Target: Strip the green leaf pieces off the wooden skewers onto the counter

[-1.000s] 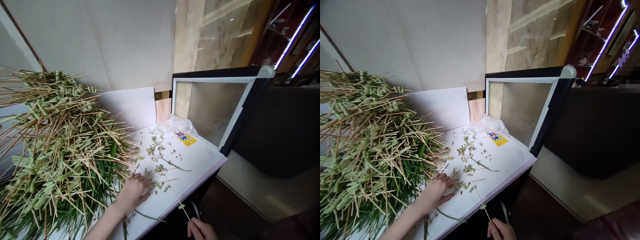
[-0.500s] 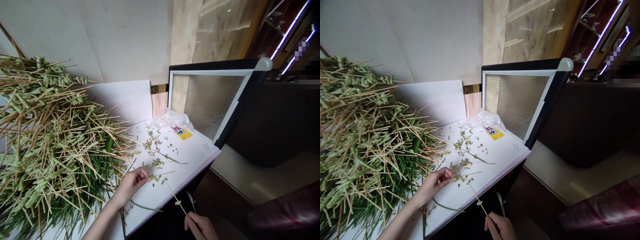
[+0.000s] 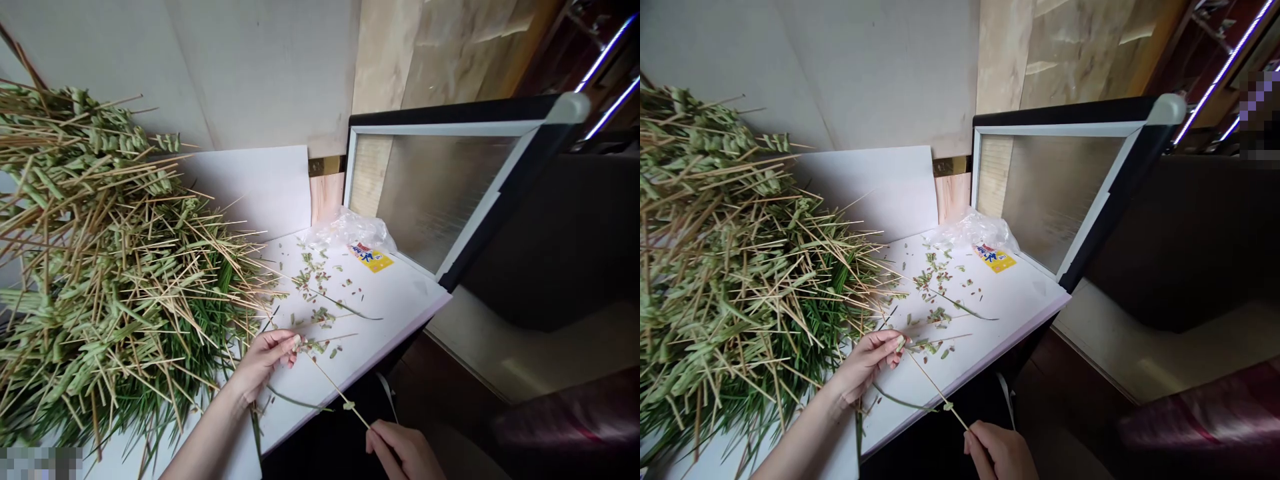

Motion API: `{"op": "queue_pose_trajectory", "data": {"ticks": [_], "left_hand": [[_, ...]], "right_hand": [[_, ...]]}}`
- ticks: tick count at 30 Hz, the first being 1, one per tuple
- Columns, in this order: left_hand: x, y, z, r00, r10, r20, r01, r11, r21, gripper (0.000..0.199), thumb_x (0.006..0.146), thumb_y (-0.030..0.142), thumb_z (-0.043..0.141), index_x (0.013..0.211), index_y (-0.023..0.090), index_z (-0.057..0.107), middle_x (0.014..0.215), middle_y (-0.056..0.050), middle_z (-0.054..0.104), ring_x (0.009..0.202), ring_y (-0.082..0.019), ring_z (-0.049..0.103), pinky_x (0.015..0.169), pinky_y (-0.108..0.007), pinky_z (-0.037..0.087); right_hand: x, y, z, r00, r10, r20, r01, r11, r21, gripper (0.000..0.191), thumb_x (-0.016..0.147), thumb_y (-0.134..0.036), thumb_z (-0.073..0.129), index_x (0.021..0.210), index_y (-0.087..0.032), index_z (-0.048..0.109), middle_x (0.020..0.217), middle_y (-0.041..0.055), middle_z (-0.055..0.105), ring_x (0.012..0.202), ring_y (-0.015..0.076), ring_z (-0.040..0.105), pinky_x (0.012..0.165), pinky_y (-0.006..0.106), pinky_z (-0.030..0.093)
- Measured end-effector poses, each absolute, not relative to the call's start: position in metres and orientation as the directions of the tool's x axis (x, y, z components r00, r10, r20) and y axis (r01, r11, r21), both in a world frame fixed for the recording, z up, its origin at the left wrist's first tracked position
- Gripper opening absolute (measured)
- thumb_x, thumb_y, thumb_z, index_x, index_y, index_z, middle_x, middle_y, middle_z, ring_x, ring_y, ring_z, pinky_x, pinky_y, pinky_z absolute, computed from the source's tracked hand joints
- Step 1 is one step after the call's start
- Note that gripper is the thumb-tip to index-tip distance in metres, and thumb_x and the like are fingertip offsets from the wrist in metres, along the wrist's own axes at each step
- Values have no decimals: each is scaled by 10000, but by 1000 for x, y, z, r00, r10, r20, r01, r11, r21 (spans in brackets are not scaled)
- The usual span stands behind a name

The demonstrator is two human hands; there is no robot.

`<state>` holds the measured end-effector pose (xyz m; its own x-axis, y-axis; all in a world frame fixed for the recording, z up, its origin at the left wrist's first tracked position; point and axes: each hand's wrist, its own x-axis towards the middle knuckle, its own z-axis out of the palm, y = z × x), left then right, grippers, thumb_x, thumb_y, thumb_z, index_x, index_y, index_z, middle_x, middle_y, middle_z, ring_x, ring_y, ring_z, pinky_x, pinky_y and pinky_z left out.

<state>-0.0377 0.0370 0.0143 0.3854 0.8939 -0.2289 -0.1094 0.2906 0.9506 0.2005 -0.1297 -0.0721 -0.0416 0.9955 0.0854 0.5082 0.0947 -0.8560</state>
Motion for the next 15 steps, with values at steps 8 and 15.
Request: {"op": "queue_pose_trajectory", "data": {"ticks": [8,15], "left_hand": [[-36,34,15,438,863,-253,-163,353,921,381,639,404,927,748,109,712,688,7,633,556,-41,517,518,-142,441],[-33,34,15,456,855,-248,-158,352,923,370,665,406,913,739,110,704,676,11,628,547,-40,510,515,-140,439]], "right_hand": [[200,-131,-62,-43,997,64,507,77,-859,412,1029,-402,365,712,-238,570,633,-12,589,569,157,563,575,284,340],[204,-130,-59,-111,993,25,505,78,-860,388,1036,-375,352,741,-237,564,666,-8,613,609,159,582,599,272,365]]}}
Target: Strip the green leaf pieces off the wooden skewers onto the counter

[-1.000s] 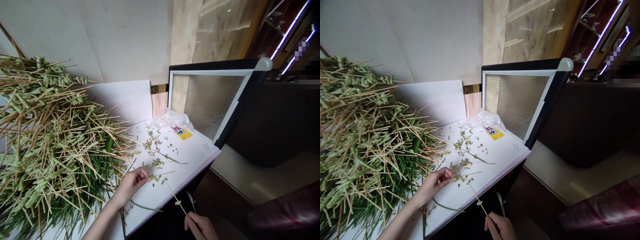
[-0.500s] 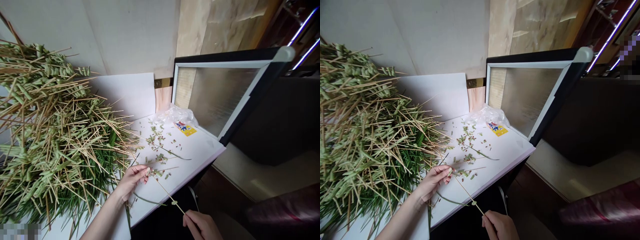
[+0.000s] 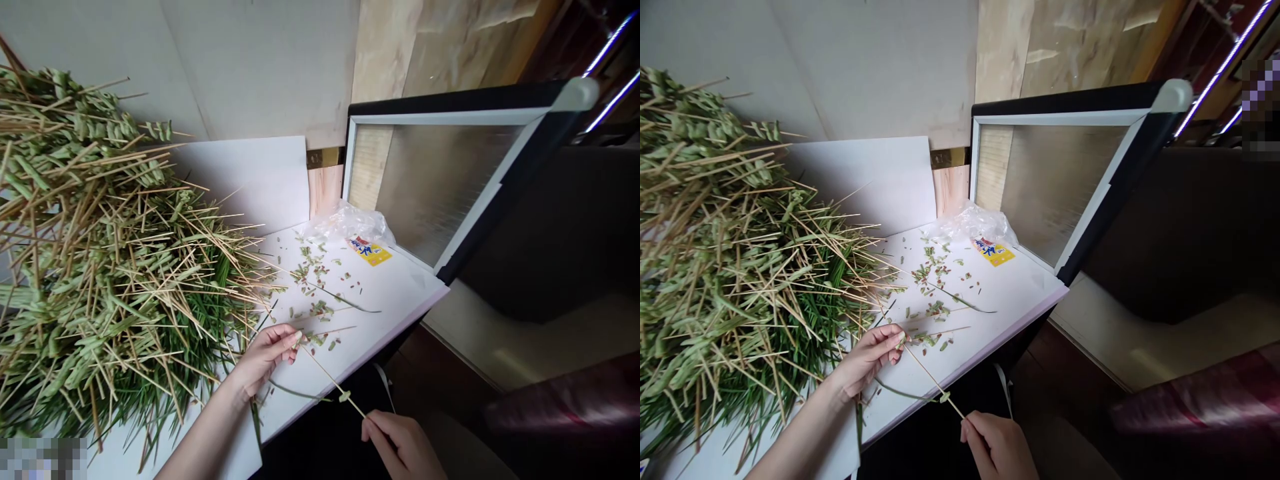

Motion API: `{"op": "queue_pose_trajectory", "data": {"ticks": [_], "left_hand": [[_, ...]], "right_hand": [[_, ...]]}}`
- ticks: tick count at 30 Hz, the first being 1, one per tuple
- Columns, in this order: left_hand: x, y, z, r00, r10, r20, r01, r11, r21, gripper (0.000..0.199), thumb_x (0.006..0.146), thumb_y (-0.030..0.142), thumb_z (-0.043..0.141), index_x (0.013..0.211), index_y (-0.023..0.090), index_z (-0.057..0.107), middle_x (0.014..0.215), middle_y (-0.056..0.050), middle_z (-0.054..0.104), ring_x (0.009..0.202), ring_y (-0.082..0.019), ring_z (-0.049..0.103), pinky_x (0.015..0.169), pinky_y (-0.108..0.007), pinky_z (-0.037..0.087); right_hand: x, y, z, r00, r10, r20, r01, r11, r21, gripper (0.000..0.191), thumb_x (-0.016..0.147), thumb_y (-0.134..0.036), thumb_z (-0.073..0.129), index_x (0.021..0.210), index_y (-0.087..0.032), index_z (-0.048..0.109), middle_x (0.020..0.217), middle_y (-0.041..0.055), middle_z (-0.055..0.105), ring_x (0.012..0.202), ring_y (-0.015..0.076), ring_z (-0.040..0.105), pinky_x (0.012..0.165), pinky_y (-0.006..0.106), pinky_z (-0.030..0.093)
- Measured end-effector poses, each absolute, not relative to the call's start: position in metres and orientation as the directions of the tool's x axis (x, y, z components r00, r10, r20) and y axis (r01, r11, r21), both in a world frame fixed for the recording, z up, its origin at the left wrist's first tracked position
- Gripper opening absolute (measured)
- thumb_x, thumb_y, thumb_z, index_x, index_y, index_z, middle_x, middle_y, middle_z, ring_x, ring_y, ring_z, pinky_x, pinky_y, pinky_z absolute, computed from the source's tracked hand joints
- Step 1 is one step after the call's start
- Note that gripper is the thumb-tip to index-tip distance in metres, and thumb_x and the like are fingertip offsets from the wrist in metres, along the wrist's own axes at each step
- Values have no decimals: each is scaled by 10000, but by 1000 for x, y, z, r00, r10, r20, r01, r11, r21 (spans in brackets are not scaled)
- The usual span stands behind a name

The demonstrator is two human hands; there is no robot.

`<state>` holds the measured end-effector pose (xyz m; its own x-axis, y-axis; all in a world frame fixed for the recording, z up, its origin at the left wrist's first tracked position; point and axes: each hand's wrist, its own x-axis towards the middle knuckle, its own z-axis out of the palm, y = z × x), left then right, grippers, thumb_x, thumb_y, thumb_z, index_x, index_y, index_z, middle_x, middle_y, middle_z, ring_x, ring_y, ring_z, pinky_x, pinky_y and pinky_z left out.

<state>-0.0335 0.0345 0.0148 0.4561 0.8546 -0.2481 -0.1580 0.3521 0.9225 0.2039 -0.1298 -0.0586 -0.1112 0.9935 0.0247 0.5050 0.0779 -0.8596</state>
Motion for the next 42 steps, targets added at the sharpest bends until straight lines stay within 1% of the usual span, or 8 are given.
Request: {"op": "queue_pose_trajectory", "data": {"ticks": [5,17,24,26,30,35,38,42], "left_hand": [[-32,35,13,442,859,-256,-144,350,926,376,643,404,925,734,109,710,677,8,626,557,-48,519,519,-150,449],[-29,33,7,434,863,-259,-129,344,930,345,650,384,922,722,114,718,656,2,637,553,-62,526,529,-170,443],[-29,32,5,459,863,-213,-75,277,958,314,693,391,889,721,122,731,640,3,653,530,-71,532,551,-194,436],[-27,31,5,435,880,-191,-73,246,967,320,684,399,892,730,122,738,639,5,651,536,-78,532,555,-201,437],[-23,29,6,374,916,-142,-87,188,978,325,672,403,897,787,133,757,651,1,668,561,-90,535,563,-205,441],[-23,28,8,358,926,-124,-98,169,981,307,733,425,853,761,136,752,657,-7,670,582,-90,536,567,-196,431],[-24,28,10,360,925,-125,-103,173,980,297,715,401,871,827,144,774,681,-6,677,605,-91,551,591,-195,442],[-26,30,8,365,920,-140,-98,188,977,296,690,389,886,783,141,754,654,-5,664,600,-97,549,581,-197,441]], "right_hand": [[205,-130,-57,-113,994,3,496,59,-866,383,1033,-367,350,760,-232,582,670,-11,607,613,154,566,606,268,362],[196,-131,-59,-94,996,-11,397,27,-918,418,1026,-426,333,721,-217,528,636,-39,458,584,136,436,591,279,293],[192,-131,-60,-124,973,-194,181,-170,-969,559,950,-659,389,681,-209,585,468,-97,285,452,117,282,481,284,204],[191,-131,-60,-109,970,-215,161,-196,-967,575,931,-689,404,670,-209,583,460,-100,280,448,116,278,474,284,190],[189,-129,-59,-44,986,-159,193,-148,-970,522,970,-599,400,682,-205,584,519,-84,312,496,120,317,511,284,219],[189,-125,-57,-34,997,-63,297,-50,-953,449,1002,-481,399,676,-207,540,624,-41,454,606,139,423,598,281,284],[189,-126,-57,-49,997,-61,298,-44,-953,434,1012,-460,387,683,-212,523,626,-46,443,597,137,411,592,280,281],[188,-128,-61,-56,997,-52,306,-32,-952,440,1014,-461,385,684,-212,533,614,-51,423,583,132,390,584,281,275]]}}
